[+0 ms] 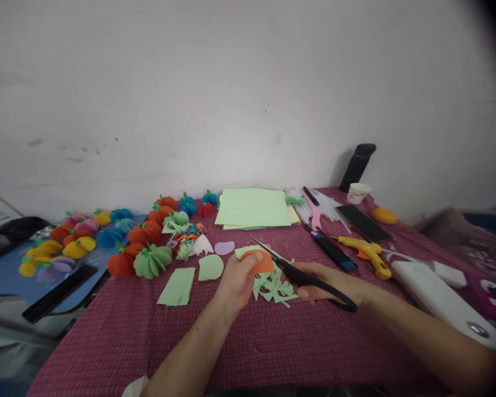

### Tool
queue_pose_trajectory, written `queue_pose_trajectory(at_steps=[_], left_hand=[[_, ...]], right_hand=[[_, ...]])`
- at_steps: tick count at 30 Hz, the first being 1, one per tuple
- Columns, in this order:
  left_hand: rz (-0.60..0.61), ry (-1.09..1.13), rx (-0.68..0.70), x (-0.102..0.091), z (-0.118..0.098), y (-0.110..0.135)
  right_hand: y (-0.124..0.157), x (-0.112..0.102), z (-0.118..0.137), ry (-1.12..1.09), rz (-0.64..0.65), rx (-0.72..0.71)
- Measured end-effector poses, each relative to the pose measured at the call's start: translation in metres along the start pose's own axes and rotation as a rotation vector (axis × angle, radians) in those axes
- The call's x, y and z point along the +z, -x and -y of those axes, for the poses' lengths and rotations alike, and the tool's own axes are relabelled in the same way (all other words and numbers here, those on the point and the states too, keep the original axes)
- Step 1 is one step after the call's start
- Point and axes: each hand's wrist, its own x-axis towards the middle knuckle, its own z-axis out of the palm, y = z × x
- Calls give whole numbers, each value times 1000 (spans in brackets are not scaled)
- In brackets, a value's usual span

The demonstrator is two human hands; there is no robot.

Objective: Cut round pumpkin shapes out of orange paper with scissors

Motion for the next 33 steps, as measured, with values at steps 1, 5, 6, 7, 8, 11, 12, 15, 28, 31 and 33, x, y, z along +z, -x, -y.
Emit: queue_pose_trajectory(at_steps=[1, 5, 6, 7, 8, 11, 12, 15, 28, 31, 33], left_hand=[[2, 2, -1, 0, 0, 0], [4, 15, -2, 2, -2, 1], [5, 16, -2, 2, -2, 1], [4, 17, -1, 2, -2, 1], [3, 16, -1, 2, -1, 1], [-3, 12, -3, 1, -1, 0], [-3, 8, -5, 1, 0, 0], [2, 1, -5, 0, 0, 0], [14, 2, -31, 4, -3, 3], [0, -21, -30, 4, -2, 3], [8, -27, -27, 3, -1, 2]], right_hand=[[0, 0, 0, -5, 0, -3], [0, 1, 0, 0, -15, -2], [-1, 1, 0, 3, -19, -1], [-1, 1, 1, 5, -21, 2], [-1, 2, 1, 6, -23, 7], [0, 3, 4, 15, -37, 29], [0, 3, 4, 18, -44, 34], [1, 4, 6, 12, -68, 38], [3, -1, 8, 46, -21, 63], [5, -1, 11, 56, -35, 81], [7, -1, 13, 72, -53, 89]])
